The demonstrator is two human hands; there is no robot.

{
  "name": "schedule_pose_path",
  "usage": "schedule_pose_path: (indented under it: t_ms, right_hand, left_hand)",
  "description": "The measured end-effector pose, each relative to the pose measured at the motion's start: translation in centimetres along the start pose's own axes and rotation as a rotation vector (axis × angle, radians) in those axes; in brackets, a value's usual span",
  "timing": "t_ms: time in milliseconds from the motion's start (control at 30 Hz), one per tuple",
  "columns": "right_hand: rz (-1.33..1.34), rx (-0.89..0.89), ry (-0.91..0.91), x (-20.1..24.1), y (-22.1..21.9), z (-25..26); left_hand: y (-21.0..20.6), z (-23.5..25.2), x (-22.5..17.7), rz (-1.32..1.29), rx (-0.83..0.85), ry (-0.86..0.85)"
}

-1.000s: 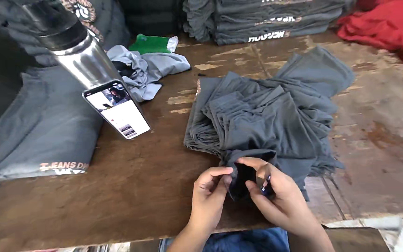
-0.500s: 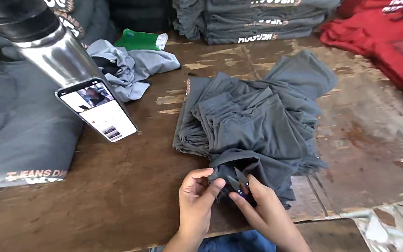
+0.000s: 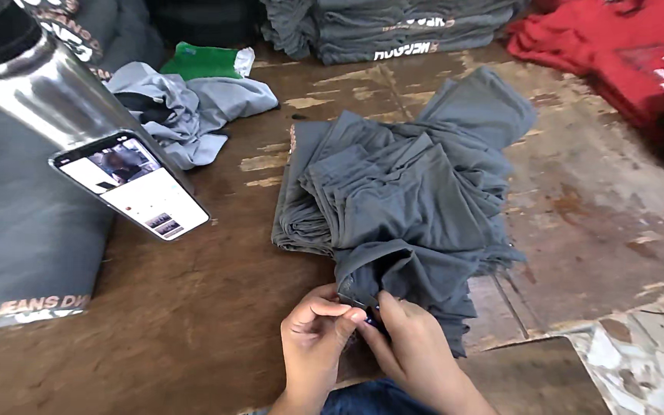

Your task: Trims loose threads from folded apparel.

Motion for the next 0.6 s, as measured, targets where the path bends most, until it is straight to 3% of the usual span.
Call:
schedule_pose_path:
  t_ms: [600]
  right_hand:
    - [0.16, 0.065, -0.098, -0.69, 0.21, -0.31]
  left_hand:
    - [0.25, 0.02, 0.1, -0.003, -0.048, 0.029]
Point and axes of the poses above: each hand's wrist, its own z-axis towards the middle knuckle, its own y-axis out of the back of the hand, x = y × z, the point moved 6 cm from there along z, towards the middle knuckle, and after that the axes turned 6 degrees about x, right-handed, at the moved point
